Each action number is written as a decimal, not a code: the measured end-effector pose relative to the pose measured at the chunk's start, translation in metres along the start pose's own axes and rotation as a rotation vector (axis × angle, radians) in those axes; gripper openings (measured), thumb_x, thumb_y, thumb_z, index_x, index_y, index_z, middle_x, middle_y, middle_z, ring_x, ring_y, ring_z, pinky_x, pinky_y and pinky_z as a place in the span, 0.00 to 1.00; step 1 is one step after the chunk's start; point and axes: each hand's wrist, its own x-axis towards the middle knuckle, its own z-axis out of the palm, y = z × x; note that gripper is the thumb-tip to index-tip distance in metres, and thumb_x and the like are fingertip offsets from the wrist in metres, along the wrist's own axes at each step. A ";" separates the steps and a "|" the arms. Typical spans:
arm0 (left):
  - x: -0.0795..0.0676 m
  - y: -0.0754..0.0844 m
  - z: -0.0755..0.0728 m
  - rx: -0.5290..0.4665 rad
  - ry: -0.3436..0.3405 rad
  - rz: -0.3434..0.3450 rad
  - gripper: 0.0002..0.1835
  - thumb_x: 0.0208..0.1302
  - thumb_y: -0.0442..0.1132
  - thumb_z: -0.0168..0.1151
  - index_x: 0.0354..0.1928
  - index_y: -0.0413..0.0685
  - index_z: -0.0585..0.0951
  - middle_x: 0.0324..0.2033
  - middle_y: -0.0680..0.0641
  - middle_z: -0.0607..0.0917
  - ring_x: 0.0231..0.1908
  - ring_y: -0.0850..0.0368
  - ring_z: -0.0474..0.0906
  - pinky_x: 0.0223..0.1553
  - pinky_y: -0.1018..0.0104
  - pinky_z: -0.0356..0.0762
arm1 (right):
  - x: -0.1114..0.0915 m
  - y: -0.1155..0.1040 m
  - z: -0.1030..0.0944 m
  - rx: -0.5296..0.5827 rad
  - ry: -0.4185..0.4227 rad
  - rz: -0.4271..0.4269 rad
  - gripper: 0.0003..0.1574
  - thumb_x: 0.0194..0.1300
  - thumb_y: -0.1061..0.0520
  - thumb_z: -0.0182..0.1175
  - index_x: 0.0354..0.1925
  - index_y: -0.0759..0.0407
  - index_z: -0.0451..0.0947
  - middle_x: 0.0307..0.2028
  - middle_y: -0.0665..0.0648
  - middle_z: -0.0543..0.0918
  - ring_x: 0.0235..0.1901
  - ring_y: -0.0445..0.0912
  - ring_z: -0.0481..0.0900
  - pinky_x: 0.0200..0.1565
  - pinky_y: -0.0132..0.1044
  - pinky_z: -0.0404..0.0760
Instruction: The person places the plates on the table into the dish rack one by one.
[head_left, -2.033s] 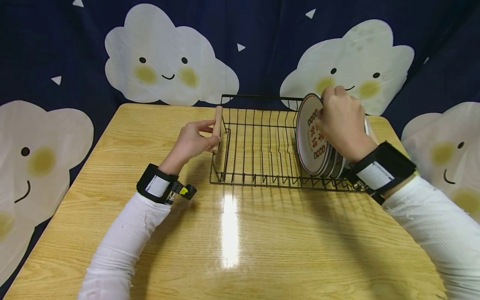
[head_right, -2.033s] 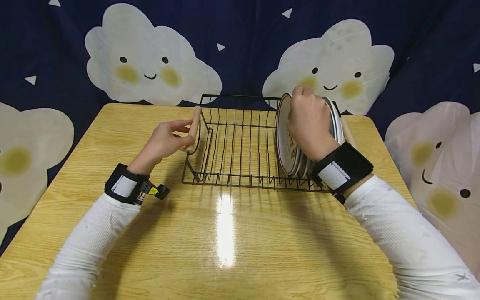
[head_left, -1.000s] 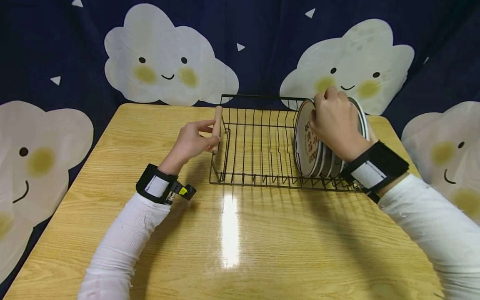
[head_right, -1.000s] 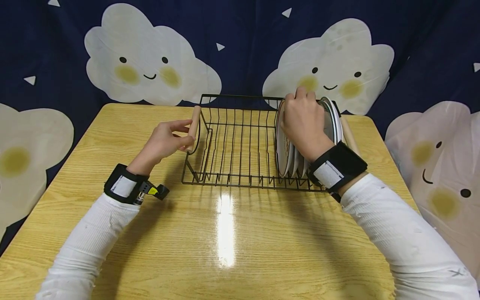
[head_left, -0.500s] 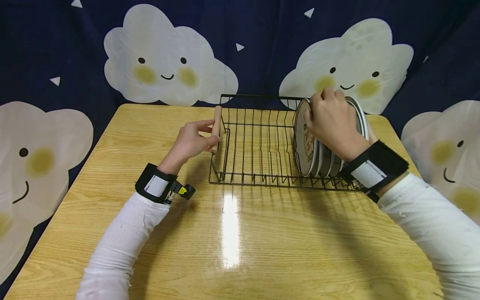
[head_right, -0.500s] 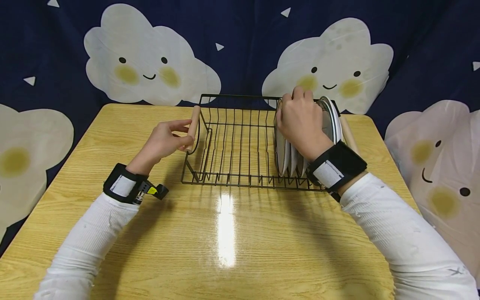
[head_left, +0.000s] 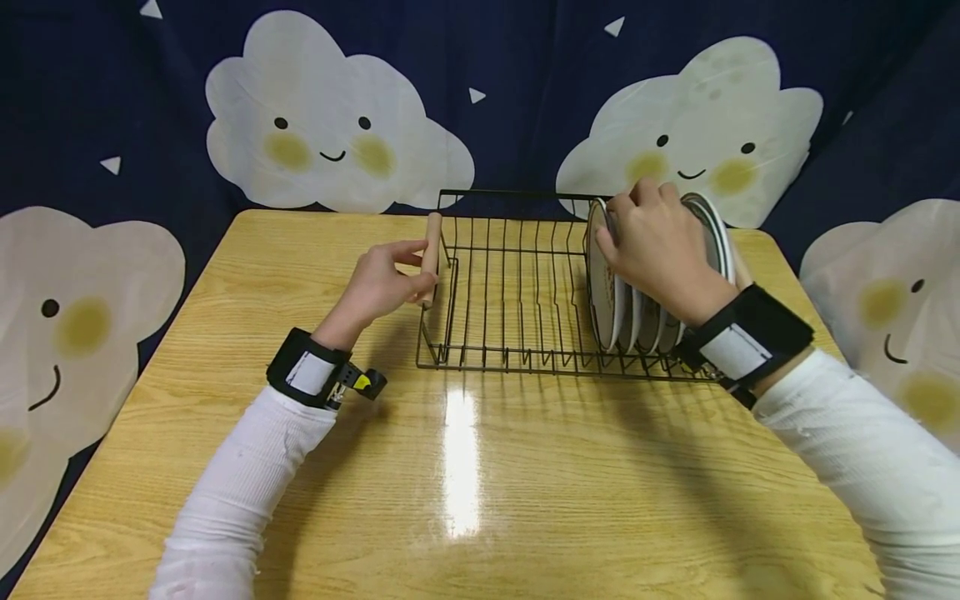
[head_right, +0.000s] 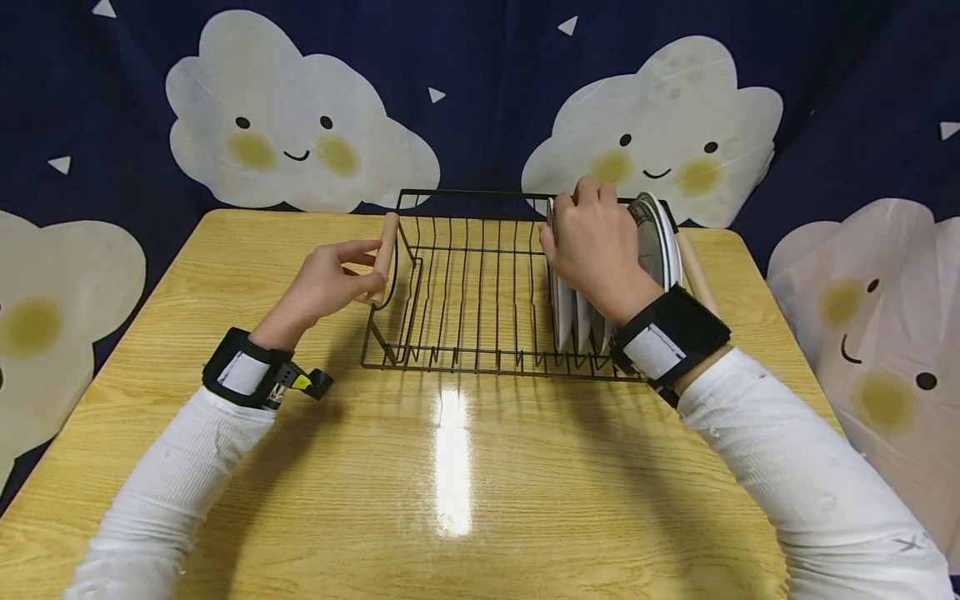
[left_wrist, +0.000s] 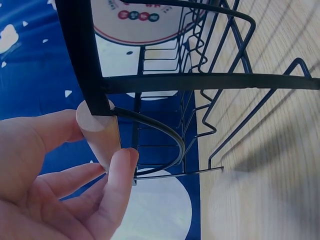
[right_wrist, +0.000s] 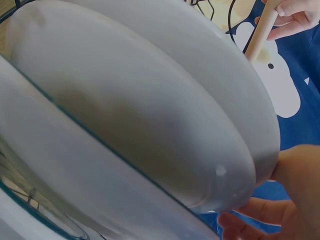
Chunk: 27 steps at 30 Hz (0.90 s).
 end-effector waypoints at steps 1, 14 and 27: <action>0.000 0.000 0.000 0.010 0.000 0.002 0.31 0.58 0.40 0.61 0.65 0.53 0.67 0.54 0.41 0.76 0.32 0.55 0.83 0.29 0.67 0.80 | 0.000 0.000 0.000 -0.002 0.005 -0.006 0.23 0.66 0.49 0.47 0.32 0.70 0.72 0.35 0.70 0.71 0.31 0.62 0.67 0.24 0.54 0.71; -0.001 0.001 -0.003 0.153 -0.008 0.046 0.32 0.58 0.45 0.61 0.65 0.52 0.66 0.56 0.44 0.75 0.44 0.49 0.80 0.37 0.59 0.80 | -0.004 0.002 0.002 0.014 0.044 -0.029 0.23 0.66 0.48 0.49 0.34 0.70 0.72 0.34 0.70 0.71 0.31 0.62 0.67 0.27 0.54 0.71; 0.003 0.010 -0.012 0.396 -0.083 0.270 0.31 0.65 0.49 0.53 0.67 0.44 0.63 0.66 0.40 0.63 0.65 0.43 0.58 0.64 0.48 0.58 | -0.003 0.007 -0.001 0.125 -0.016 -0.104 0.27 0.66 0.49 0.52 0.55 0.67 0.71 0.47 0.69 0.72 0.45 0.64 0.68 0.47 0.57 0.69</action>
